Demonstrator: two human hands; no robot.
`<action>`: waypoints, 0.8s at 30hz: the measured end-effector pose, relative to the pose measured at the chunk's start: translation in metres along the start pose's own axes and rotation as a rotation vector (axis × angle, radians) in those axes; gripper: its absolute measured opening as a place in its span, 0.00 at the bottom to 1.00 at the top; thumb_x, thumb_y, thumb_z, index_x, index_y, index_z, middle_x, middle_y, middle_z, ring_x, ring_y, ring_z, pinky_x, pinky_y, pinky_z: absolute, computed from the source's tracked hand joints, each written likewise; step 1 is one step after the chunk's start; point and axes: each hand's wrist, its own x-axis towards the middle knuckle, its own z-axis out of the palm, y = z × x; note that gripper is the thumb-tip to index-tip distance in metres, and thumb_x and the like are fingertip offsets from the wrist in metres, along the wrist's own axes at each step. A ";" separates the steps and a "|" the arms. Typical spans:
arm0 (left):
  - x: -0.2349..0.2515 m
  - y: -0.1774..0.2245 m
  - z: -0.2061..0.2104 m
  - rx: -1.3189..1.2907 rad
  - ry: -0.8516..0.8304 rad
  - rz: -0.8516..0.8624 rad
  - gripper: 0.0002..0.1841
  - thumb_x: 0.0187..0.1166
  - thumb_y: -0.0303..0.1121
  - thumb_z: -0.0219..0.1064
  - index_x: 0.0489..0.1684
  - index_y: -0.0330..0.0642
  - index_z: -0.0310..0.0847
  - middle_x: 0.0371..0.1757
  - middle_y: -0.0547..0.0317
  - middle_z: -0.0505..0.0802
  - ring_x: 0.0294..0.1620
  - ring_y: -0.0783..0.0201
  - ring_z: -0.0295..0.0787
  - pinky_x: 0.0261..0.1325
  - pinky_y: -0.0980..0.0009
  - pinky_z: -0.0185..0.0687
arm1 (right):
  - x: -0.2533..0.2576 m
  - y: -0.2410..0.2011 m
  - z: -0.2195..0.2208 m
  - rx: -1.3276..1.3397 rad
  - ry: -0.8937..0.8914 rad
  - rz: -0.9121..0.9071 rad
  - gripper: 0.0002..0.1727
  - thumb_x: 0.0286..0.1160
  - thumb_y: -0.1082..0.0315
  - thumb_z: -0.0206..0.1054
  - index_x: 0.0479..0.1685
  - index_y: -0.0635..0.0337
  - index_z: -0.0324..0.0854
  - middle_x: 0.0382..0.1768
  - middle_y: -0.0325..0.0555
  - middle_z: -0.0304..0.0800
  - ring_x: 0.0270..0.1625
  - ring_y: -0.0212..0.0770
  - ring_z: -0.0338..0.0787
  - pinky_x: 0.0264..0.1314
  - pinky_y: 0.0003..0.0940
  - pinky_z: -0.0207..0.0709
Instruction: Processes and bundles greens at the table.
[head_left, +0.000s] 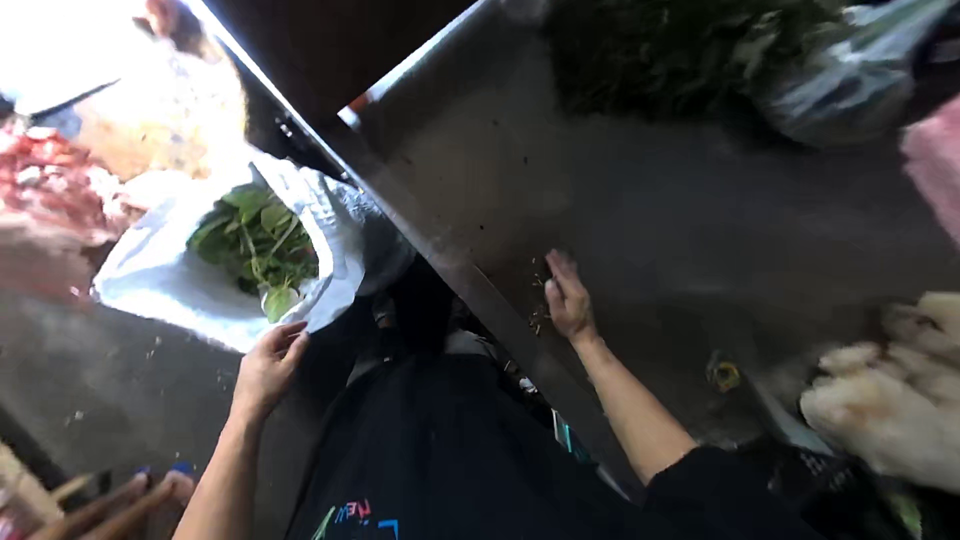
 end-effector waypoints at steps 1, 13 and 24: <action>-0.017 -0.005 0.012 0.016 -0.029 -0.039 0.20 0.87 0.42 0.62 0.70 0.41 0.83 0.65 0.46 0.91 0.63 0.54 0.91 0.70 0.50 0.83 | -0.003 -0.008 -0.001 0.064 -0.121 -0.096 0.34 0.90 0.51 0.42 0.79 0.68 0.76 0.81 0.60 0.76 0.87 0.56 0.72 0.91 0.54 0.62; -0.179 -0.054 0.096 -0.073 0.150 -0.353 0.20 0.85 0.38 0.64 0.69 0.35 0.83 0.76 0.36 0.82 0.73 0.42 0.82 0.76 0.45 0.75 | 0.254 -0.009 0.000 0.030 -0.117 -0.106 0.28 0.95 0.59 0.43 0.86 0.63 0.69 0.87 0.56 0.68 0.89 0.52 0.69 0.92 0.48 0.60; -0.246 -0.035 0.133 -0.202 0.294 -0.528 0.21 0.84 0.38 0.65 0.70 0.36 0.82 0.77 0.39 0.81 0.71 0.48 0.85 0.74 0.48 0.79 | 0.302 -0.106 0.106 0.148 -0.388 -0.436 0.31 0.94 0.57 0.44 0.90 0.62 0.61 0.90 0.53 0.62 0.92 0.48 0.62 0.95 0.46 0.53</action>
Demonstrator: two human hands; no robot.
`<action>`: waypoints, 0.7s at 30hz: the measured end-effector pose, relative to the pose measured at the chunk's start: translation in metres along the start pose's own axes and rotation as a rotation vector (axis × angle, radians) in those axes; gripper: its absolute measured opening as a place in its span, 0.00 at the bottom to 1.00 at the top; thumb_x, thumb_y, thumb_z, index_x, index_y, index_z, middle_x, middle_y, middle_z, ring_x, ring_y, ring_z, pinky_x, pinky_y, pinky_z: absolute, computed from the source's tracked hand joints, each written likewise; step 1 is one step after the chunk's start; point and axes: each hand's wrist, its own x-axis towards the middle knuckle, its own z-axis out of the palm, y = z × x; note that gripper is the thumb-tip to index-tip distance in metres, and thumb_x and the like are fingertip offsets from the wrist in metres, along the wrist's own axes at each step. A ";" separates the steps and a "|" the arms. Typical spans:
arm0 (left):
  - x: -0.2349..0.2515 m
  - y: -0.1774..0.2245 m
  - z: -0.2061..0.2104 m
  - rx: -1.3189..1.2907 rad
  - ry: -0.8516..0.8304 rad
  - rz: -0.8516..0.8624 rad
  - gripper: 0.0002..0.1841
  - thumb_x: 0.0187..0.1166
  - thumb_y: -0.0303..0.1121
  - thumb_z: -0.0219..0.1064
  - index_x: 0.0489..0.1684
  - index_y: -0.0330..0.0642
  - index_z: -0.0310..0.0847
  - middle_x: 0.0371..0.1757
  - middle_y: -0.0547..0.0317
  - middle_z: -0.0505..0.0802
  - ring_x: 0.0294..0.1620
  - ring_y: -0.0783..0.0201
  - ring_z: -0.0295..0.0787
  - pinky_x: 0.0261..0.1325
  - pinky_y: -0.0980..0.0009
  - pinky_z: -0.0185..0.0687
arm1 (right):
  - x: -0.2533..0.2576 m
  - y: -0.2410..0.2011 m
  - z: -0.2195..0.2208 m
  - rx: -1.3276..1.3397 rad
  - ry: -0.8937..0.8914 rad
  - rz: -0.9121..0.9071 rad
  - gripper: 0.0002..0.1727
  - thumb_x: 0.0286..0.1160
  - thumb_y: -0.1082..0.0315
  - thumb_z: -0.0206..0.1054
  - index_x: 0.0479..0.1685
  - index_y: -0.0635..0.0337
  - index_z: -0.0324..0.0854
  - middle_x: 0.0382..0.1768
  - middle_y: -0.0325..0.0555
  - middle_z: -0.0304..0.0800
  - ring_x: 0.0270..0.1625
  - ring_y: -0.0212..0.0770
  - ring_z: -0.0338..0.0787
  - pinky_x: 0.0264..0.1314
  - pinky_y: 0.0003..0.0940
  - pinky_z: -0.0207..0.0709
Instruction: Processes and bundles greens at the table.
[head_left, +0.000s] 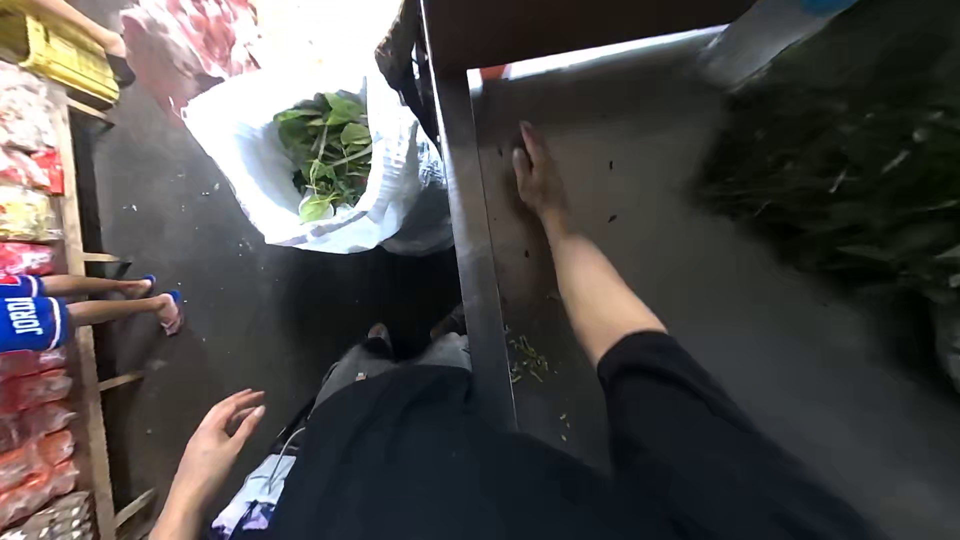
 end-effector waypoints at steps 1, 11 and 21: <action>0.001 0.006 -0.002 -0.002 -0.008 -0.025 0.21 0.85 0.38 0.65 0.71 0.37 0.81 0.78 0.40 0.80 0.70 0.48 0.85 0.73 0.49 0.79 | 0.015 0.004 0.004 -0.067 -0.031 0.003 0.31 0.94 0.57 0.43 0.90 0.63 0.61 0.90 0.52 0.62 0.94 0.49 0.58 0.97 0.47 0.44; 0.007 -0.007 0.015 -0.019 0.065 -0.055 0.17 0.83 0.35 0.67 0.65 0.37 0.85 0.85 0.32 0.68 0.75 0.43 0.79 0.72 0.51 0.79 | -0.164 -0.008 -0.002 -0.029 -0.257 -0.199 0.25 0.91 0.59 0.48 0.76 0.60 0.81 0.79 0.53 0.80 0.85 0.52 0.74 0.89 0.52 0.65; 0.119 0.102 -0.010 0.154 -0.048 0.377 0.19 0.84 0.39 0.65 0.67 0.37 0.84 0.85 0.32 0.69 0.75 0.43 0.80 0.75 0.47 0.77 | -0.299 -0.005 -0.076 0.059 0.156 0.118 0.27 0.90 0.58 0.46 0.63 0.66 0.88 0.67 0.55 0.90 0.78 0.55 0.82 0.87 0.53 0.69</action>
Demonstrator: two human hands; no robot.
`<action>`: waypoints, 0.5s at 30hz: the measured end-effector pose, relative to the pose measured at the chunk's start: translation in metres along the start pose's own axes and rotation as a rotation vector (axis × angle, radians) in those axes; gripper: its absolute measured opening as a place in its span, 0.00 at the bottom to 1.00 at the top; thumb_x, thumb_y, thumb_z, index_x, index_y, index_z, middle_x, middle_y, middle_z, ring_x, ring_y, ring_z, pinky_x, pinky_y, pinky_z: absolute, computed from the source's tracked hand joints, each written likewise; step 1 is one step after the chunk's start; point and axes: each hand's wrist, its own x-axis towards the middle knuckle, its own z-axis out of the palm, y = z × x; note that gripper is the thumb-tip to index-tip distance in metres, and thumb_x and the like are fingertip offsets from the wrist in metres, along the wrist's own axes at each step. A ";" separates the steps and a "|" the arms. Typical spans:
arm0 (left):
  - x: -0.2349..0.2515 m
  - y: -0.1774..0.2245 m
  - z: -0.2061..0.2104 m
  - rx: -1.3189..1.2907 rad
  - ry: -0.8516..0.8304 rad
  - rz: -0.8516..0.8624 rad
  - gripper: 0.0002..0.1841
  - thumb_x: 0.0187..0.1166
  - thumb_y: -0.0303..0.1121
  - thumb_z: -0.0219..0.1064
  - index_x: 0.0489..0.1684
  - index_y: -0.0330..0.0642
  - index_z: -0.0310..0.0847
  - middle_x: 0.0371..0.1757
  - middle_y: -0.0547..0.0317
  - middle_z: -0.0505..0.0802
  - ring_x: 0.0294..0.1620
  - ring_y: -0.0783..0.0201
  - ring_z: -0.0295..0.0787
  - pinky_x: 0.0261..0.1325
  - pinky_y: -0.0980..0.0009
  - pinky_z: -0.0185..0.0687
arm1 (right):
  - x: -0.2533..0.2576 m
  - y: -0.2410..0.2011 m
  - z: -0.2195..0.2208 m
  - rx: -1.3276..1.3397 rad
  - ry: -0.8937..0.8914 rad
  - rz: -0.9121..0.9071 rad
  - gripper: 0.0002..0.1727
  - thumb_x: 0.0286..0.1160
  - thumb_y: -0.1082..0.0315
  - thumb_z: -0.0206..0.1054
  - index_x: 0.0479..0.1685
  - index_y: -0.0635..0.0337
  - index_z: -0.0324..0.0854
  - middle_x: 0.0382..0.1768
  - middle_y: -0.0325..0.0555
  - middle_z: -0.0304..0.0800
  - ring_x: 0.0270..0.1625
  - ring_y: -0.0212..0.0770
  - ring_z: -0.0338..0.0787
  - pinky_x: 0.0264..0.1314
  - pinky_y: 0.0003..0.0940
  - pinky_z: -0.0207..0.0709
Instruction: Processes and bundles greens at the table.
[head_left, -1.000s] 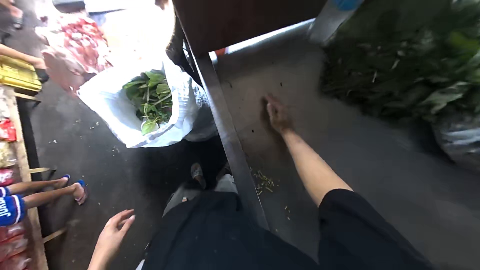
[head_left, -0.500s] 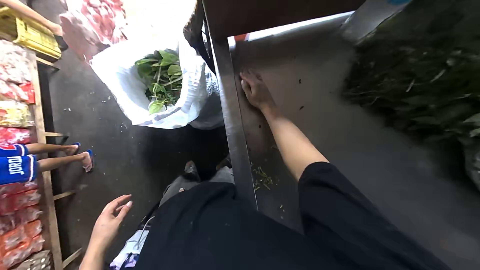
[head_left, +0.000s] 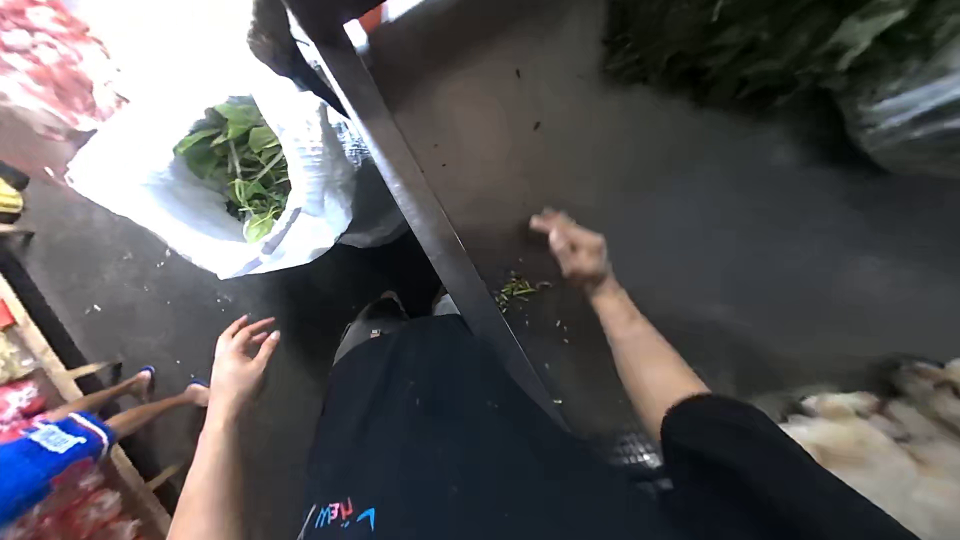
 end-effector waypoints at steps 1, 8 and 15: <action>0.016 0.017 -0.007 0.022 -0.011 0.063 0.20 0.85 0.40 0.65 0.67 0.38 0.84 0.84 0.34 0.70 0.74 0.44 0.80 0.74 0.47 0.77 | 0.017 0.010 -0.002 -0.062 0.091 0.015 0.27 0.91 0.59 0.45 0.65 0.66 0.87 0.68 0.57 0.89 0.78 0.55 0.82 0.86 0.52 0.71; 0.072 0.123 -0.012 0.038 -0.195 0.441 0.20 0.82 0.45 0.65 0.67 0.46 0.84 0.85 0.50 0.72 0.74 0.56 0.82 0.68 0.53 0.85 | -0.044 -0.004 0.067 -0.039 0.084 0.035 0.25 0.86 0.63 0.47 0.67 0.61 0.87 0.71 0.50 0.88 0.80 0.48 0.80 0.87 0.48 0.68; 0.116 0.114 0.036 0.072 -0.543 0.689 0.21 0.82 0.43 0.67 0.66 0.39 0.84 0.81 0.41 0.76 0.65 0.53 0.88 0.63 0.55 0.88 | -0.162 -0.054 0.059 -0.014 0.576 0.482 0.24 0.89 0.66 0.47 0.64 0.70 0.86 0.69 0.57 0.89 0.79 0.50 0.83 0.85 0.48 0.72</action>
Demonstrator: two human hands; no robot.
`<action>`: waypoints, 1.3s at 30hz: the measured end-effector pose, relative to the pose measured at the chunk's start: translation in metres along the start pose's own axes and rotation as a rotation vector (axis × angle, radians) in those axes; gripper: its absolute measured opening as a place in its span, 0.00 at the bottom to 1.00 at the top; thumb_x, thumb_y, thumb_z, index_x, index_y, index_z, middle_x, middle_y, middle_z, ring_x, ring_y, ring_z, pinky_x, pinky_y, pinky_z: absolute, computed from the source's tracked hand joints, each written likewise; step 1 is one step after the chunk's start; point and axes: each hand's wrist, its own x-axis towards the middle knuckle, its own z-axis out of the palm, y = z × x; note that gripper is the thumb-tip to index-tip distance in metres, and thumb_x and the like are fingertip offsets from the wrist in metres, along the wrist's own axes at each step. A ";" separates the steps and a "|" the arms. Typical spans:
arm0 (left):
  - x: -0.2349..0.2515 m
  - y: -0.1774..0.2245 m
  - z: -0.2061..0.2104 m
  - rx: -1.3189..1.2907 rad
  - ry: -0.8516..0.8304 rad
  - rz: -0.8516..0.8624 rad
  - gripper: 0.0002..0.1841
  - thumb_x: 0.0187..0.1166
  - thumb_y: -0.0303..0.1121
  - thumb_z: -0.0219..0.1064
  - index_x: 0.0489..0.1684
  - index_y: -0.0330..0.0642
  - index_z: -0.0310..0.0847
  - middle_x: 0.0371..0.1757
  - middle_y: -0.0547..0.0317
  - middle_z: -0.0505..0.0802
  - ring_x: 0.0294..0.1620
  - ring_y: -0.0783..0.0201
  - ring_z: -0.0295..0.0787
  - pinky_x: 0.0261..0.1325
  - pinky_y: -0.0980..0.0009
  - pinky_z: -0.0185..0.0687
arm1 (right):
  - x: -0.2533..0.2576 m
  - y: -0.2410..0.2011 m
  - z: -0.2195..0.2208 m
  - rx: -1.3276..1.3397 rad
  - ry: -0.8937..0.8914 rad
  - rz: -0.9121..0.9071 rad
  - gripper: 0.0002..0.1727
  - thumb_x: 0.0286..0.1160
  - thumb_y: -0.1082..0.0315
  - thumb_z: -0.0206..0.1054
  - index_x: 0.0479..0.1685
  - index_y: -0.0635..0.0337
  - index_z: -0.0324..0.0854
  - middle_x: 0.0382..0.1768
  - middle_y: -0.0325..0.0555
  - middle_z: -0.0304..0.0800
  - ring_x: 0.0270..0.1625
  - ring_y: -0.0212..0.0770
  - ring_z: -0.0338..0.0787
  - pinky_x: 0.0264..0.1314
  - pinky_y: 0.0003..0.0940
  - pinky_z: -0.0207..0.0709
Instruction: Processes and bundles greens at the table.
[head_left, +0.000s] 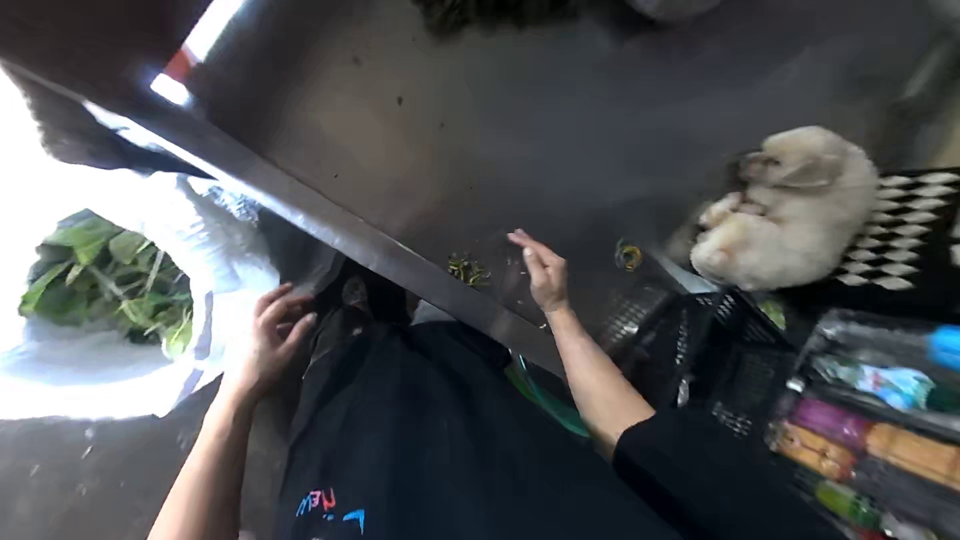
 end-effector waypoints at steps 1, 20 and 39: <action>0.008 -0.002 0.001 -0.007 -0.058 0.025 0.21 0.82 0.42 0.67 0.66 0.39 0.84 0.80 0.40 0.77 0.64 0.53 0.89 0.62 0.56 0.88 | -0.004 0.006 -0.011 -0.063 0.130 0.106 0.23 0.90 0.66 0.48 0.67 0.69 0.85 0.71 0.56 0.87 0.80 0.50 0.81 0.86 0.48 0.70; 0.060 -0.027 -0.096 0.114 -0.322 0.139 0.22 0.83 0.41 0.70 0.71 0.43 0.81 0.67 0.44 0.88 0.63 0.46 0.89 0.66 0.41 0.82 | -0.086 -0.040 -0.003 -0.467 0.153 1.111 0.35 0.91 0.43 0.51 0.74 0.71 0.73 0.77 0.72 0.73 0.80 0.66 0.75 0.81 0.61 0.69; 0.093 0.114 0.057 0.424 -0.371 0.382 0.23 0.83 0.37 0.65 0.77 0.49 0.79 0.75 0.46 0.83 0.76 0.45 0.79 0.77 0.45 0.75 | 0.028 -0.066 0.035 -0.425 -0.175 0.534 0.26 0.90 0.67 0.54 0.86 0.60 0.69 0.77 0.62 0.76 0.78 0.59 0.78 0.81 0.55 0.72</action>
